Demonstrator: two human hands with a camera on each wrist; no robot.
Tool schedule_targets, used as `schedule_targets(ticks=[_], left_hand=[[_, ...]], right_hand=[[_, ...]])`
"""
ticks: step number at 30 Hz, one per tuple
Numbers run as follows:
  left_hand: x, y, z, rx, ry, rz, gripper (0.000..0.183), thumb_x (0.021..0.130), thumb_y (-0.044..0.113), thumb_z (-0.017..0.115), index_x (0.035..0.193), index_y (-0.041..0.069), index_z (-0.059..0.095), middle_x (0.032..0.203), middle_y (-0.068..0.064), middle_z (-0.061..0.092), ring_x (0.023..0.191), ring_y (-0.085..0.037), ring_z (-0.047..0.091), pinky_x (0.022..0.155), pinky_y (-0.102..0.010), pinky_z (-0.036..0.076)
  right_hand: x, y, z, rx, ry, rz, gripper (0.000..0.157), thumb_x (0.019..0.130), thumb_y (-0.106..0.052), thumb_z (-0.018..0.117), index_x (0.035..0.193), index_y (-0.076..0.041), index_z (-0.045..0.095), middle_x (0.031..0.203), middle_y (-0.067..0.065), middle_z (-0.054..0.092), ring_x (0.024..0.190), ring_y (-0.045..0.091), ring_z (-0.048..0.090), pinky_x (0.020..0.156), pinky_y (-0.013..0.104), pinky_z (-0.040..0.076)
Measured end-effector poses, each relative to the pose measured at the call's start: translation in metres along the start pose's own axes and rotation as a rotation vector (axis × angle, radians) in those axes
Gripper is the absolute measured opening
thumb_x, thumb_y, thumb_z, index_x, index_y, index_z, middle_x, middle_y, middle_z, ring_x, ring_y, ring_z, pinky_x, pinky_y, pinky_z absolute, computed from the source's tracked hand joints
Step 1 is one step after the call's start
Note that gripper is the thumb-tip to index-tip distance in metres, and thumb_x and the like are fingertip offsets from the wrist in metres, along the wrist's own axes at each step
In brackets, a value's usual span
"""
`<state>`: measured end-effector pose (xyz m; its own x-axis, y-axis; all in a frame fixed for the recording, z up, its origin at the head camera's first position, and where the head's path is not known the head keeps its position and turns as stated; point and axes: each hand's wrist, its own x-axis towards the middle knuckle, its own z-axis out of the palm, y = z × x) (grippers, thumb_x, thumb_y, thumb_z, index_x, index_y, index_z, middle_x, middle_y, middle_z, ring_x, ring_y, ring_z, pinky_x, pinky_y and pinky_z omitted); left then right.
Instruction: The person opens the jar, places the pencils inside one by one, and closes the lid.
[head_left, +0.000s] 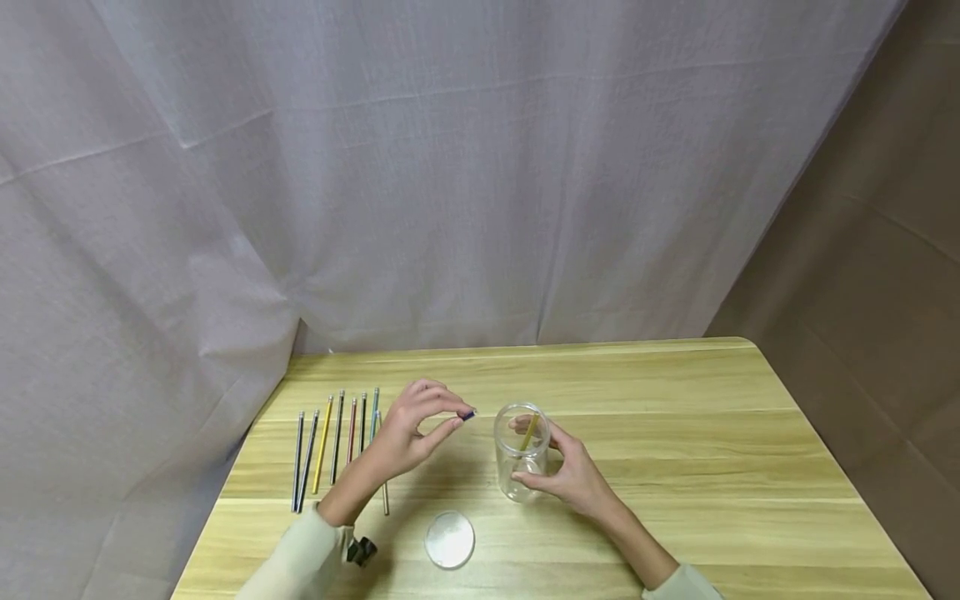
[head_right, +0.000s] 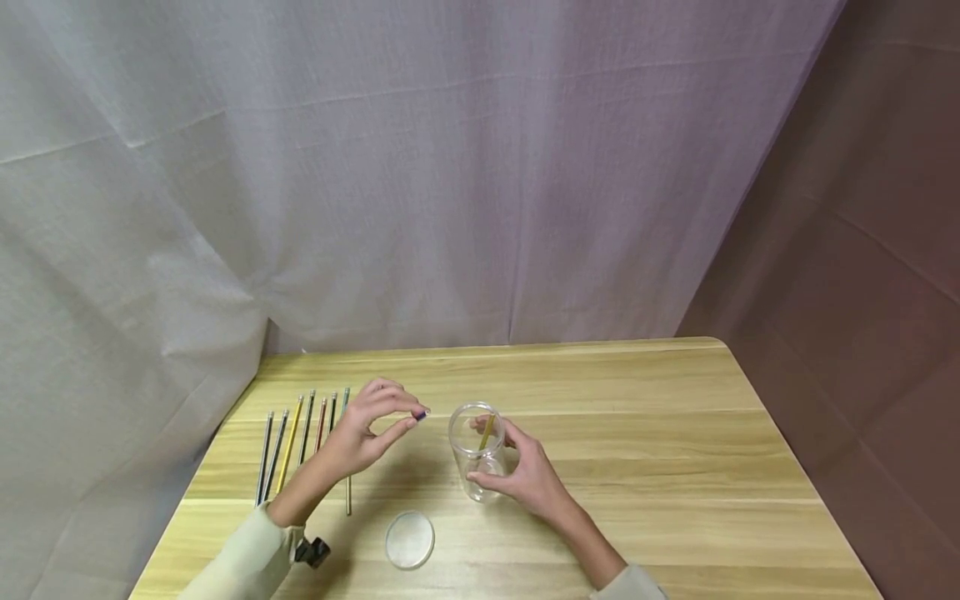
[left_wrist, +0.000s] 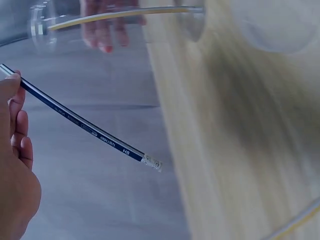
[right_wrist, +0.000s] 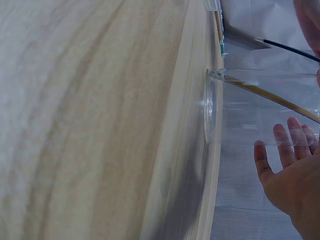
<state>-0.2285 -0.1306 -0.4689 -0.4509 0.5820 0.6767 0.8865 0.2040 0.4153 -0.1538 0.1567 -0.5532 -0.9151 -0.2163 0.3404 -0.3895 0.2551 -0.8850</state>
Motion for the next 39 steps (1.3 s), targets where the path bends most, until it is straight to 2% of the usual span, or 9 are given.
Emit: schedule_targets(ticks=[6,19,29,34,39], left_hand=[[0.018,0.01,-0.006,-0.032,0.054,0.022,0.022,0.091,0.005,0.081,0.11,0.015,0.079,0.109,0.002,0.077,0.108,-0.022,0.063,0.098,-0.042,0.05],[0.051,0.029,-0.005,-0.119,0.166,0.107,0.016,0.091,0.003,0.079,0.106,0.01,0.078,0.104,-0.003,0.077,0.103,-0.025,0.063,0.094,-0.039,0.052],[0.079,0.047,-0.001,-0.211,0.262,0.185,0.01,0.094,0.008,0.075,0.104,0.004,0.077,0.099,-0.009,0.078,0.098,-0.028,0.064,0.099,-0.043,0.047],[0.087,0.057,0.004,-0.257,0.279,0.189,0.011,0.093,0.007,0.075,0.103,0.003,0.076,0.099,-0.011,0.077,0.097,-0.029,0.062,0.099,-0.042,0.046],[0.092,0.064,0.008,-0.278,0.289,0.197,0.01,0.095,0.008,0.075,0.102,0.002,0.076,0.098,-0.012,0.077,0.097,-0.03,0.062,0.099,-0.043,0.046]], right_hand=[[0.0,0.0,0.0,0.0,0.002,0.002,0.074,0.081,-0.02,0.095,0.146,-0.014,0.06,0.138,0.004,0.069,0.127,0.033,0.064,0.104,0.053,0.05],[-0.001,0.0,0.0,0.006,0.0,-0.012,0.071,0.083,-0.019,0.093,0.146,-0.014,0.06,0.138,0.006,0.069,0.128,0.033,0.063,0.104,0.059,0.048],[-0.002,0.001,0.0,0.006,0.0,-0.01,0.072,0.084,-0.02,0.093,0.147,-0.015,0.059,0.139,0.007,0.069,0.128,0.033,0.063,0.104,0.055,0.049],[-0.001,0.0,0.001,0.013,0.0,-0.024,0.071,0.084,-0.019,0.093,0.147,-0.015,0.059,0.137,0.014,0.069,0.127,0.031,0.064,0.104,0.052,0.049],[-0.001,-0.002,0.0,0.008,0.002,-0.02,0.071,0.084,-0.02,0.093,0.147,-0.017,0.059,0.137,0.014,0.069,0.127,0.028,0.064,0.104,0.05,0.05]])
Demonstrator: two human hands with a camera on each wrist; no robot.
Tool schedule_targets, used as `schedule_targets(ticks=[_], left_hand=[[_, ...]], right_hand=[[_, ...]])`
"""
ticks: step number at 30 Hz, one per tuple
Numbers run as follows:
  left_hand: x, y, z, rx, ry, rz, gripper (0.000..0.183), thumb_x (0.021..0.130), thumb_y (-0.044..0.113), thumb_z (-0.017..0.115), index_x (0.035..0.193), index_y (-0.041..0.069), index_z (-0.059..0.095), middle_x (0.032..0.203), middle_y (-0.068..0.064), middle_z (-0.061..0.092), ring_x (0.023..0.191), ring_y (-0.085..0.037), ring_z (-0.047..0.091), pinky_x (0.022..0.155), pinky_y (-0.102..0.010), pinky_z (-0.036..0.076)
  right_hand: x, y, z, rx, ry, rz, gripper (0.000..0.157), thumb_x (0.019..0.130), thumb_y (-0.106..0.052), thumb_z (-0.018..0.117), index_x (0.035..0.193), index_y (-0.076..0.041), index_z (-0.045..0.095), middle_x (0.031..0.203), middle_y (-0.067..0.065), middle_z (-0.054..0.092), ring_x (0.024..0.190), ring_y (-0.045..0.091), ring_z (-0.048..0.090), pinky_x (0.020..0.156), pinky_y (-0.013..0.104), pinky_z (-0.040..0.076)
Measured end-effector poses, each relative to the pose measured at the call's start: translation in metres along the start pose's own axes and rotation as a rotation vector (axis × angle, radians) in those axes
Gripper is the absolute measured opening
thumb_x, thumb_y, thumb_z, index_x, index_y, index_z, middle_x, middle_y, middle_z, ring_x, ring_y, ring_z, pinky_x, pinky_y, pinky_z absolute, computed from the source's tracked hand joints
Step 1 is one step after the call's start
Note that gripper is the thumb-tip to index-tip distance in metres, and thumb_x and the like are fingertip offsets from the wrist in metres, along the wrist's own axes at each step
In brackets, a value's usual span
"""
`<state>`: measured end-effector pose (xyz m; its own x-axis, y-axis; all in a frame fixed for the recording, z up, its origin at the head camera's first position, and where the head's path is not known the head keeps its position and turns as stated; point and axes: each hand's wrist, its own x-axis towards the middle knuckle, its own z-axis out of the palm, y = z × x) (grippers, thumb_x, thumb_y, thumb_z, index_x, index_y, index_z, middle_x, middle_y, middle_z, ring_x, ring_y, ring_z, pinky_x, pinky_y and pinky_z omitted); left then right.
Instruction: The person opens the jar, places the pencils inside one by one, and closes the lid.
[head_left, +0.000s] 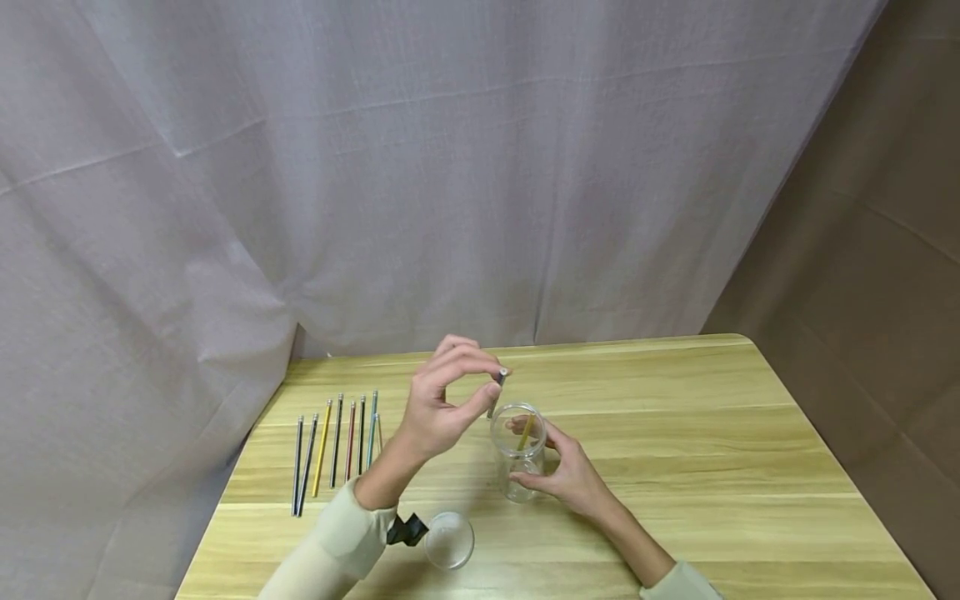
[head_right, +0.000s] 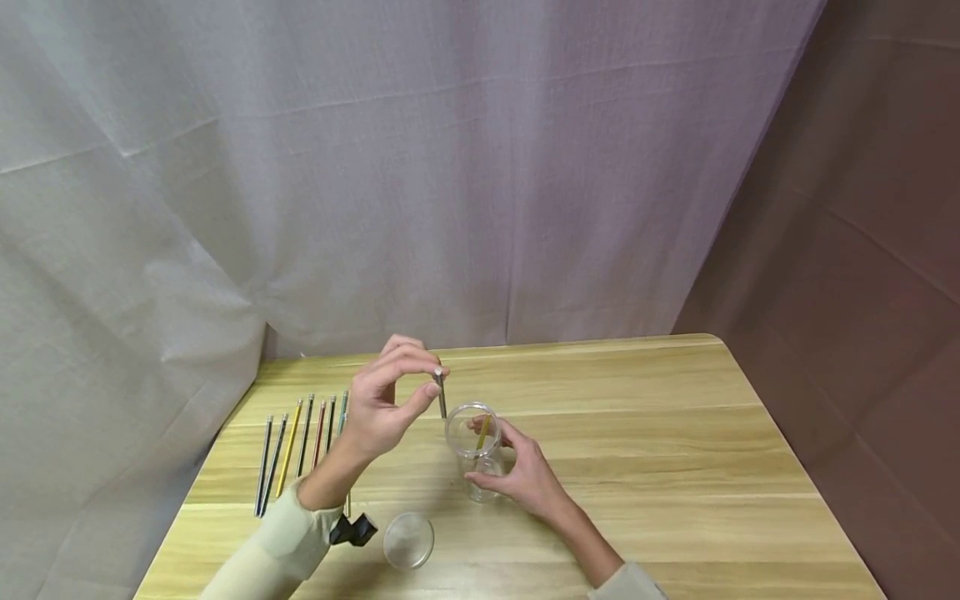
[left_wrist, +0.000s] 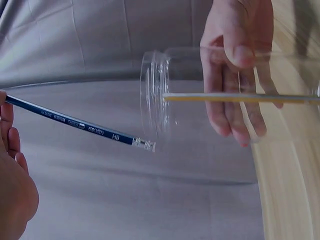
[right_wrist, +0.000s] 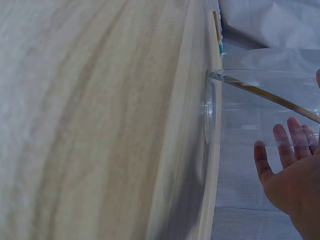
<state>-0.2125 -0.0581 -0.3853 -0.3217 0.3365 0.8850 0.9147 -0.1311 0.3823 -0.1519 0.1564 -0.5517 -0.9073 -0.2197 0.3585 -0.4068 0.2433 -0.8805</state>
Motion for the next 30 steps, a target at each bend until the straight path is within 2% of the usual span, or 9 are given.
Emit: schedule_targets(ticks=[7,14,20,27,30], left_hand=[[0.004,0.005,0.006,-0.021,0.017,0.022,0.023,0.104,0.024,0.071,0.1,0.001,0.075,0.096,-0.012,0.076,0.096,-0.029,0.061,0.098,-0.041,0.047],[0.001,0.003,0.013,-0.046,-0.006,0.024,0.011,0.097,0.01,0.074,0.102,0.001,0.075,0.097,-0.012,0.076,0.095,-0.028,0.062,0.097,-0.042,0.048],[-0.013,-0.002,0.017,-0.026,-0.045,-0.038,0.015,0.09,0.001,0.075,0.105,0.003,0.076,0.101,-0.011,0.077,0.099,-0.027,0.063,0.099,-0.043,0.049],[-0.037,-0.008,0.022,0.003,-0.057,-0.139,0.02,0.089,-0.003,0.077,0.107,0.004,0.076,0.106,-0.011,0.077,0.104,-0.027,0.064,0.097,-0.04,0.051],[-0.046,-0.009,0.024,0.017,-0.056,-0.199,0.019,0.091,-0.002,0.076,0.108,0.004,0.075,0.107,-0.01,0.077,0.105,-0.026,0.064,0.097,-0.04,0.051]], right_hand=[[-0.001,0.001,-0.001,-0.003,-0.002,0.006,0.073,0.084,-0.021,0.093,0.148,-0.015,0.058,0.139,0.008,0.069,0.128,0.03,0.064,0.104,0.052,0.05],[-0.001,0.002,-0.001,0.004,-0.008,0.026,0.074,0.084,-0.022,0.092,0.149,-0.016,0.057,0.14,0.005,0.068,0.13,0.031,0.063,0.107,0.055,0.047],[-0.001,0.001,-0.001,-0.001,-0.007,0.039,0.075,0.084,-0.023,0.093,0.15,-0.014,0.057,0.138,0.011,0.069,0.128,0.039,0.062,0.106,0.055,0.047],[-0.003,-0.003,0.0,-0.018,0.004,0.052,0.083,0.082,-0.024,0.094,0.153,-0.012,0.053,0.136,0.005,0.069,0.122,0.024,0.064,0.104,0.06,0.046],[-0.003,-0.004,0.0,-0.016,0.001,0.056,0.085,0.083,-0.024,0.094,0.154,-0.011,0.052,0.137,0.005,0.069,0.122,0.025,0.064,0.105,0.062,0.046]])
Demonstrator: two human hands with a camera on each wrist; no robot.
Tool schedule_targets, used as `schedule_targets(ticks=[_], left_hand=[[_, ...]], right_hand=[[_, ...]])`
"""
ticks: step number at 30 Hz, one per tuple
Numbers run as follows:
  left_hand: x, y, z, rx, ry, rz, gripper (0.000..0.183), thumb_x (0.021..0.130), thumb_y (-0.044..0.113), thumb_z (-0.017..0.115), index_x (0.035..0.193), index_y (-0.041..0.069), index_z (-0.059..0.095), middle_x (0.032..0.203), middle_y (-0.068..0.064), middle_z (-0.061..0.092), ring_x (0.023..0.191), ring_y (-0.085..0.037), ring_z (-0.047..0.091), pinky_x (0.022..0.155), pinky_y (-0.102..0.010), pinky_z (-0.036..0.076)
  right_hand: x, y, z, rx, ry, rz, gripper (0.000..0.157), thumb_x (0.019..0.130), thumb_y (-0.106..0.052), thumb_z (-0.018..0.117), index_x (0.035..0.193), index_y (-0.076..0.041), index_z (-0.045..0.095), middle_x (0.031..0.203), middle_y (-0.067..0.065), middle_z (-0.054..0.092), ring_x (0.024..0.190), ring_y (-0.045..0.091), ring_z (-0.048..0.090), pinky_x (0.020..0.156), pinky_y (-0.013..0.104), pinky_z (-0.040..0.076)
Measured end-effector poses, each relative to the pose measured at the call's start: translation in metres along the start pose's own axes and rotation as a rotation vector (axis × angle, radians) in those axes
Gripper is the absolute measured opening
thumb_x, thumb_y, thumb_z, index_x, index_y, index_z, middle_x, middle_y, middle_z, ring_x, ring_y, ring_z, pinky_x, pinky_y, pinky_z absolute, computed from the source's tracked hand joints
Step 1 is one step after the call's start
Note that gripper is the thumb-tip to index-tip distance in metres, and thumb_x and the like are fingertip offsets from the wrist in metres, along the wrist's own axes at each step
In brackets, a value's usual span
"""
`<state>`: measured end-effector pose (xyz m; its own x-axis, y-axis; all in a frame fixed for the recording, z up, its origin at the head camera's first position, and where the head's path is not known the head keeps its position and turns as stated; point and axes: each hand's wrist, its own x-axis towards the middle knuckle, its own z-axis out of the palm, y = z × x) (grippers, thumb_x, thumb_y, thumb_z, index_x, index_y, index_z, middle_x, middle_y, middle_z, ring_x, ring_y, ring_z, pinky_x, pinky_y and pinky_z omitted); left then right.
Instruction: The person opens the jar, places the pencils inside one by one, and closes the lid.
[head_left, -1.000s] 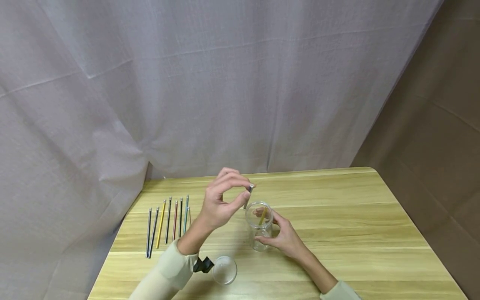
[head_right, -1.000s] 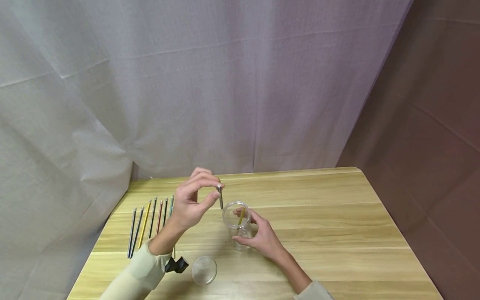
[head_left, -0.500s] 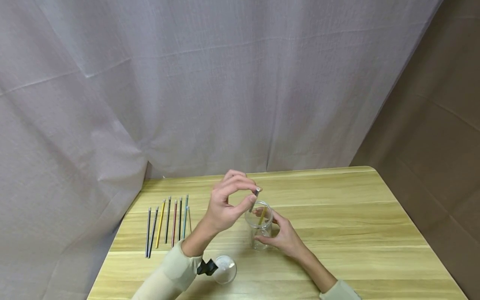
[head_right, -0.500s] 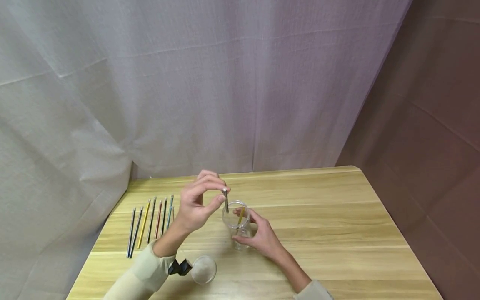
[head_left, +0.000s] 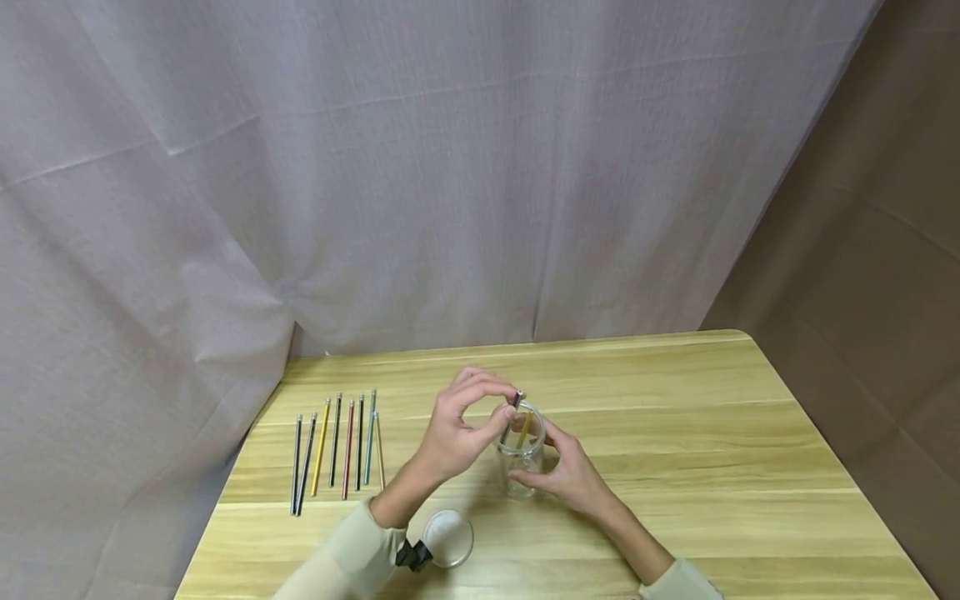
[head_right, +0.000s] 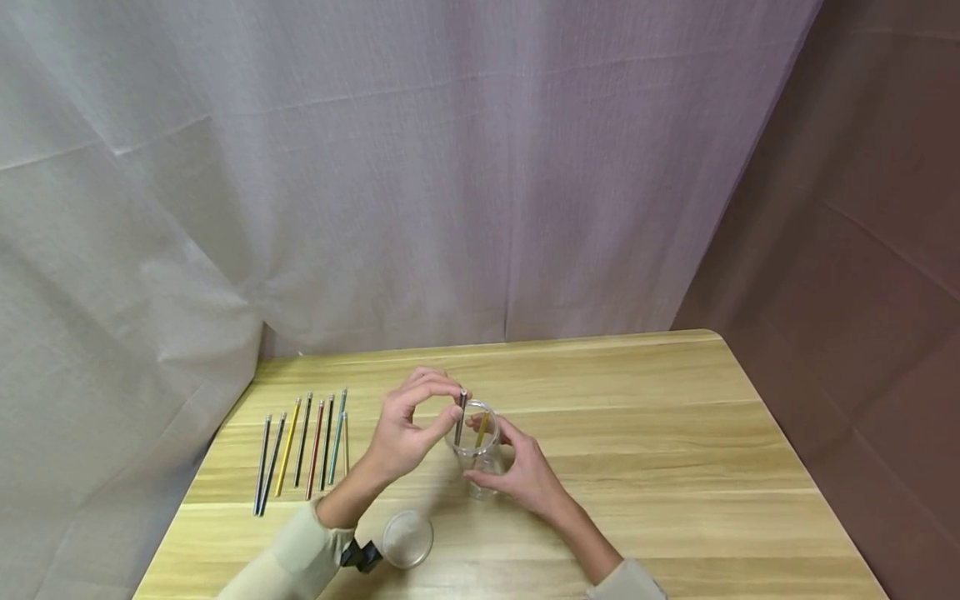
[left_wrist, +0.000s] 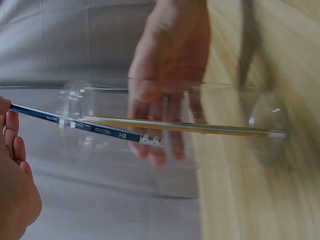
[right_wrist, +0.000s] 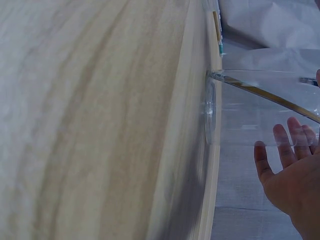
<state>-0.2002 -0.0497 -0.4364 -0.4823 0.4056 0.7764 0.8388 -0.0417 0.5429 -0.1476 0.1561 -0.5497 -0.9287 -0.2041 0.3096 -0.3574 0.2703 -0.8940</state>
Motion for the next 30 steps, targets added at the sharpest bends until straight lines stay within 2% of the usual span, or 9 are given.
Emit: schedule_targets(ticks=[6,16,21,26,30], left_hand=[[-0.011,-0.006,0.003,0.045,0.012,-0.085,0.017,0.093,0.001,0.077,0.108,0.007,0.076,0.106,-0.005,0.078,0.104,-0.023,0.064,0.095,-0.038,0.052],[-0.021,-0.015,0.005,0.097,0.032,-0.125,0.017,0.092,0.002,0.078,0.108,0.008,0.076,0.102,-0.002,0.078,0.1,-0.021,0.065,0.091,-0.037,0.052],[-0.024,-0.018,0.005,0.111,0.031,-0.162,0.018,0.092,0.003,0.077,0.109,0.01,0.077,0.102,0.0,0.078,0.099,-0.02,0.064,0.089,-0.041,0.053],[-0.028,-0.021,0.004,0.139,0.012,-0.206,0.019,0.091,0.005,0.075,0.108,0.013,0.077,0.103,0.003,0.078,0.098,-0.02,0.064,0.089,-0.045,0.053],[-0.03,-0.022,0.004,0.159,-0.003,-0.236,0.017,0.092,0.007,0.074,0.107,0.014,0.077,0.102,0.003,0.078,0.097,-0.025,0.065,0.09,-0.043,0.053]], right_hand=[[0.001,-0.002,0.0,-0.004,-0.004,-0.004,0.084,0.083,-0.024,0.093,0.154,-0.006,0.051,0.137,0.008,0.069,0.123,0.026,0.064,0.104,0.062,0.047],[0.001,-0.002,0.0,-0.003,0.003,0.003,0.085,0.082,-0.023,0.094,0.153,-0.002,0.051,0.139,0.007,0.068,0.125,0.03,0.064,0.104,0.061,0.047],[0.002,0.002,0.0,0.008,0.002,-0.014,0.082,0.082,-0.023,0.094,0.152,-0.005,0.054,0.14,0.007,0.068,0.125,0.038,0.064,0.104,0.062,0.047],[0.001,0.004,0.001,0.002,0.001,-0.023,0.082,0.082,-0.023,0.094,0.153,-0.01,0.053,0.141,0.006,0.068,0.127,0.035,0.064,0.104,0.062,0.047],[0.001,0.003,0.001,0.003,0.002,-0.012,0.082,0.083,-0.023,0.094,0.153,-0.009,0.053,0.14,0.007,0.068,0.127,0.035,0.064,0.105,0.063,0.047]])
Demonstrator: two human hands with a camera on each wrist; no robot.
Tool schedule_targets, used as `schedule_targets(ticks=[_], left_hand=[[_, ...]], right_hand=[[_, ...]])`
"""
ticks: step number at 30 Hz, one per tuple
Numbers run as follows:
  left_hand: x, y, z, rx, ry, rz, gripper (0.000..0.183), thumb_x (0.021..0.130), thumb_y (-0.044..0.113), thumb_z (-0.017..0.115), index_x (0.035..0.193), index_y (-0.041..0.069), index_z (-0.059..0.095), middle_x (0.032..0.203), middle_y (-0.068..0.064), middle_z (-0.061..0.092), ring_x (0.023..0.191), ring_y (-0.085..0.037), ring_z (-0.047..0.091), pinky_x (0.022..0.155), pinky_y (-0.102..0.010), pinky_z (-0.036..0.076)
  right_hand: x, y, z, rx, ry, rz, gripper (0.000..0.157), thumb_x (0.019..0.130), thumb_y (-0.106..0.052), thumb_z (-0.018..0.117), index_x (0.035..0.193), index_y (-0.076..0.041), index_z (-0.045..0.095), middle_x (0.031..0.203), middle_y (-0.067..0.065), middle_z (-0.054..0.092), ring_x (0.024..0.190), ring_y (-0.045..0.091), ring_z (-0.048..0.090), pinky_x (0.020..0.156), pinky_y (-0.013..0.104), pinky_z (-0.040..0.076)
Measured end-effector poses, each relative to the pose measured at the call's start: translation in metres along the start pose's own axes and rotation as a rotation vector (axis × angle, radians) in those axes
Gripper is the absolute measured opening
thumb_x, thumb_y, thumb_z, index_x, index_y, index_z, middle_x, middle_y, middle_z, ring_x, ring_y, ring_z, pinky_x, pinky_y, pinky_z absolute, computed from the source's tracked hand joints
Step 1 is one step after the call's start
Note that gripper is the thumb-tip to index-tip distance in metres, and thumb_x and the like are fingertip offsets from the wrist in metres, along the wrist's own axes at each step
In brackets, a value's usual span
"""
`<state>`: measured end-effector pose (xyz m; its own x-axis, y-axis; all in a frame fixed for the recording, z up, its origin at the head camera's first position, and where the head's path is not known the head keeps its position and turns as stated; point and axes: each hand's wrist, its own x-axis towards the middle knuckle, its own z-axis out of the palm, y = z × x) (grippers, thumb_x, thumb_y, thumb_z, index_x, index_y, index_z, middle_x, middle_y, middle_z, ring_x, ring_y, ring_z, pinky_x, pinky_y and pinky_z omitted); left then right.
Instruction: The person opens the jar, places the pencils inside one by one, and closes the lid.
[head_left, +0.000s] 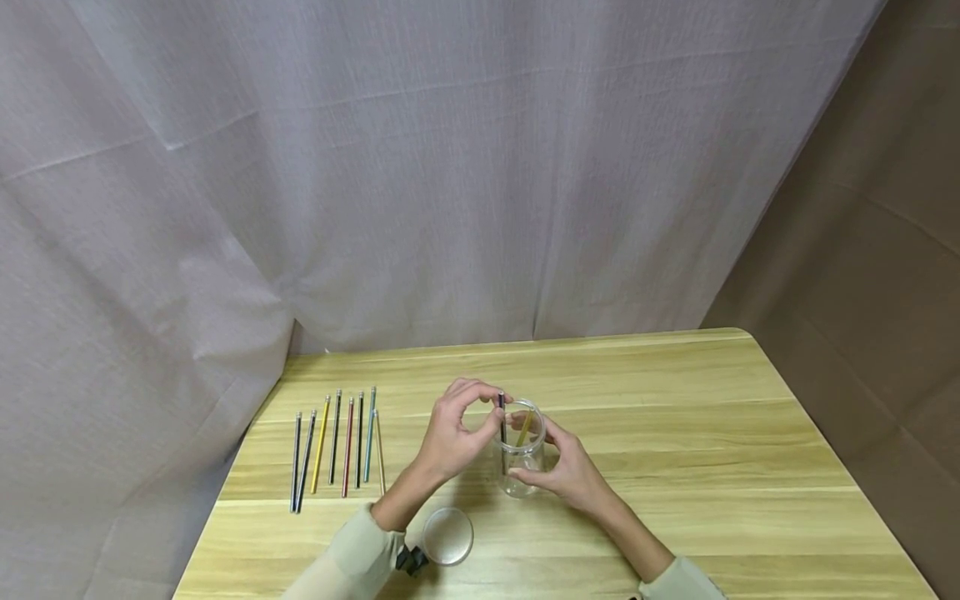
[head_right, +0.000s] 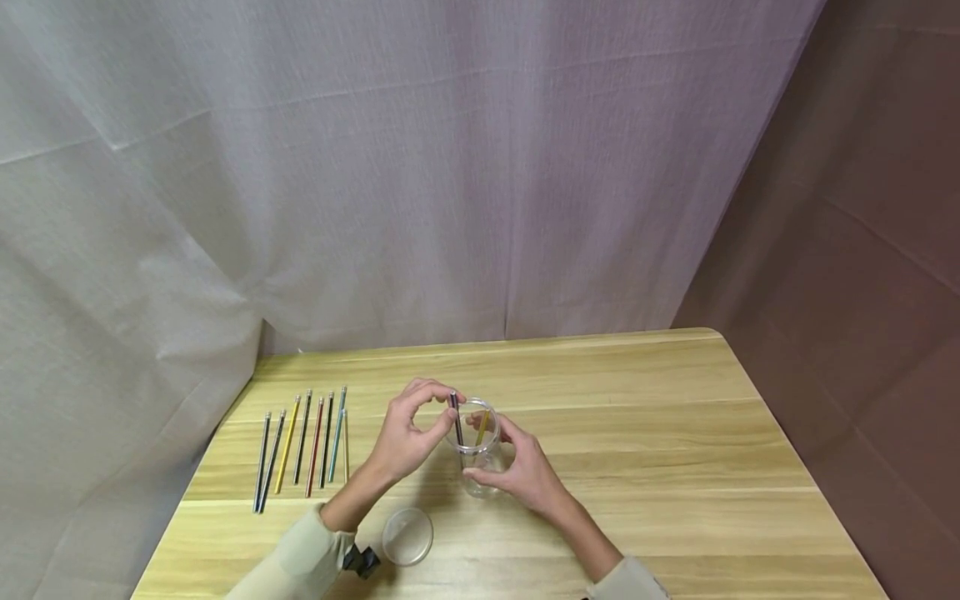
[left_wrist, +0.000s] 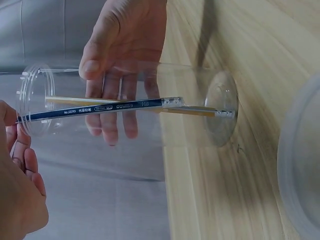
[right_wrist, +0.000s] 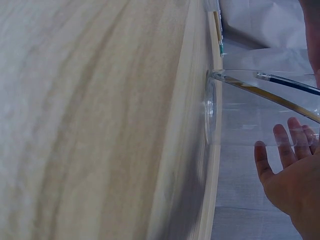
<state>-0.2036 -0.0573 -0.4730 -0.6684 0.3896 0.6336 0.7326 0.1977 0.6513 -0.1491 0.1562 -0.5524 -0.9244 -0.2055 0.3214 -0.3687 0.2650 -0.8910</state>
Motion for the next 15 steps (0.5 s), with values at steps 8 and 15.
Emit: schedule_targets(ticks=[8,15], left_hand=[[0.0004,-0.0043,-0.0006,0.021,-0.007,-0.025,0.017,0.093,0.01,0.074,0.108,0.016,0.078,0.101,0.006,0.076,0.095,-0.022,0.064,0.086,-0.038,0.052],[0.0023,-0.0045,-0.0009,0.031,-0.014,-0.036,0.02,0.094,0.012,0.074,0.113,0.017,0.077,0.096,0.008,0.071,0.094,-0.014,0.062,0.083,-0.033,0.05]], right_hand=[[-0.0002,-0.0011,-0.0004,0.001,0.004,0.006,0.08,0.083,-0.023,0.094,0.151,-0.009,0.055,0.138,0.006,0.069,0.127,0.034,0.063,0.106,0.063,0.045],[0.0005,0.0012,0.0001,0.001,0.003,0.001,0.079,0.083,-0.023,0.094,0.152,-0.011,0.055,0.139,0.004,0.068,0.129,0.031,0.063,0.107,0.059,0.046]])
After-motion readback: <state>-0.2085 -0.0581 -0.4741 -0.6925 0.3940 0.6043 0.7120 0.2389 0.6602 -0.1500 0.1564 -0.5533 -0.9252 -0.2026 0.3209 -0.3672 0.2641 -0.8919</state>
